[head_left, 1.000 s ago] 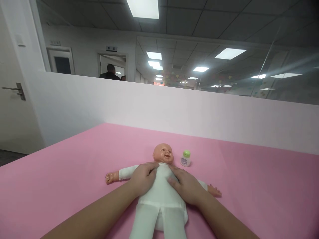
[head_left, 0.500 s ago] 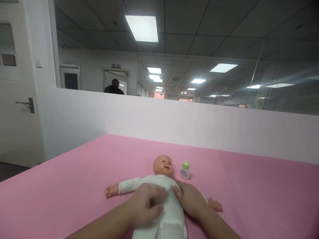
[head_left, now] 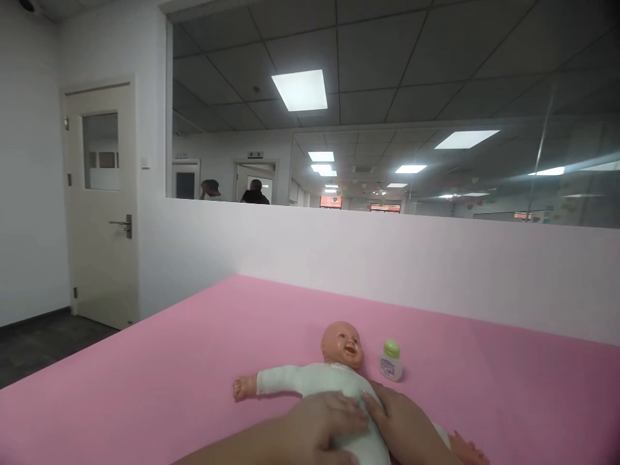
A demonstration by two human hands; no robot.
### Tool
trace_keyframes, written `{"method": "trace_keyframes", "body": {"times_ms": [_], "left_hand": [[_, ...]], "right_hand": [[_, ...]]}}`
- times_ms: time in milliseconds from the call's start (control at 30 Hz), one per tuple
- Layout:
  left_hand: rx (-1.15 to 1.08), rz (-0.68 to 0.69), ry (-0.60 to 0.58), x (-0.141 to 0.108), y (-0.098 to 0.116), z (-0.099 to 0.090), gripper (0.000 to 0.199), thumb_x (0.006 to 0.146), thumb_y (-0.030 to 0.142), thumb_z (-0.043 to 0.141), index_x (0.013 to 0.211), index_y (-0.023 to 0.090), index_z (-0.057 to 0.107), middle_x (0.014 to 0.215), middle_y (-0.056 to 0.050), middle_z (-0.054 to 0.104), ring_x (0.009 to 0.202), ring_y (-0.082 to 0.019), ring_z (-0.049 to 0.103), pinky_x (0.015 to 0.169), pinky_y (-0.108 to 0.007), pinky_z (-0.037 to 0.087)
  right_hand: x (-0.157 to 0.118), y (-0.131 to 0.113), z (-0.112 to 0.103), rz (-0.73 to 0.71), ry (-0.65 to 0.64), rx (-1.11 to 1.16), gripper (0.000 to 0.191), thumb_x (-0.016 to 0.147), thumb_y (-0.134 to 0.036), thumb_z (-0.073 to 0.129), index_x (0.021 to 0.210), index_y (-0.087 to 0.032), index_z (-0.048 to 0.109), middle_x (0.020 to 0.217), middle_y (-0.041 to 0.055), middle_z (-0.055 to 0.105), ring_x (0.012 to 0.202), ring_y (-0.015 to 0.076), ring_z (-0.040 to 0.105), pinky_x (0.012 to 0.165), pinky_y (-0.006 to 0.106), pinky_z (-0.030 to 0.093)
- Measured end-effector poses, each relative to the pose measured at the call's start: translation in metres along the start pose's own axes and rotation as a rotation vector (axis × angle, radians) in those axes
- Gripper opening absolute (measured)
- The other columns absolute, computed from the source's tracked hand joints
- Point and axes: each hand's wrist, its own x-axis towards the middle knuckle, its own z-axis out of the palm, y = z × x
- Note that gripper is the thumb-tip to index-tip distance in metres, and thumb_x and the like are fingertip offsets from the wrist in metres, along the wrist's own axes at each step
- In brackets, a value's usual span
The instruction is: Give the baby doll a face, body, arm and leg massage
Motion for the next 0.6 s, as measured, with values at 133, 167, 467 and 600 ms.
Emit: {"method": "trace_keyframes", "body": {"times_ms": [133, 167, 467, 600], "left_hand": [[0.067, -0.251, 0.052, -0.002, -0.007, -0.011, 0.073, 0.091, 0.054, 0.066, 0.156, 0.024, 0.053, 0.162, -0.011, 0.046, 0.151, -0.036, 0.041, 0.128, -0.053, 0.026], [0.075, -0.308, 0.067, -0.002, -0.009, -0.013, 0.073, 0.091, 0.053, 0.066, 0.156, 0.023, 0.053, 0.163, -0.012, 0.044, 0.152, -0.036, 0.039, 0.128, -0.054, 0.026], [0.131, -0.457, 0.248, -0.002, -0.018, -0.015, 0.058, 0.091, 0.043, 0.066, 0.143, 0.019, 0.065, 0.149, -0.013, 0.061, 0.135, -0.034, 0.058, 0.120, -0.048, 0.041], [0.138, -0.512, 0.283, -0.007, -0.023, -0.018, 0.046, 0.094, 0.042, 0.061, 0.135, 0.023, 0.069, 0.136, -0.010, 0.070, 0.121, -0.032, 0.067, 0.110, -0.046, 0.049]], "right_hand": [[0.001, 0.000, 0.001, -0.024, 0.001, -0.009, 0.054, 0.103, -0.059, 0.034, 0.127, -0.028, 0.071, 0.125, 0.0098, 0.076, 0.114, 0.0305, 0.071, 0.095, 0.039, 0.051], [0.001, 0.000, 0.001, -0.028, 0.001, -0.012, 0.055, 0.103, -0.059, 0.033, 0.128, -0.028, 0.071, 0.125, 0.0103, 0.075, 0.115, 0.0310, 0.071, 0.096, 0.040, 0.051], [0.002, 0.002, 0.001, -0.028, -0.004, 0.022, 0.058, 0.101, -0.062, 0.034, 0.133, -0.028, 0.069, 0.131, 0.0087, 0.073, 0.120, 0.0311, 0.069, 0.102, 0.043, 0.052], [-0.003, 0.002, 0.001, -0.047, 0.115, -0.059, 0.058, 0.099, -0.060, 0.040, 0.132, -0.024, 0.071, 0.134, 0.0122, 0.072, 0.126, 0.0356, 0.065, 0.108, 0.049, 0.050]]}}
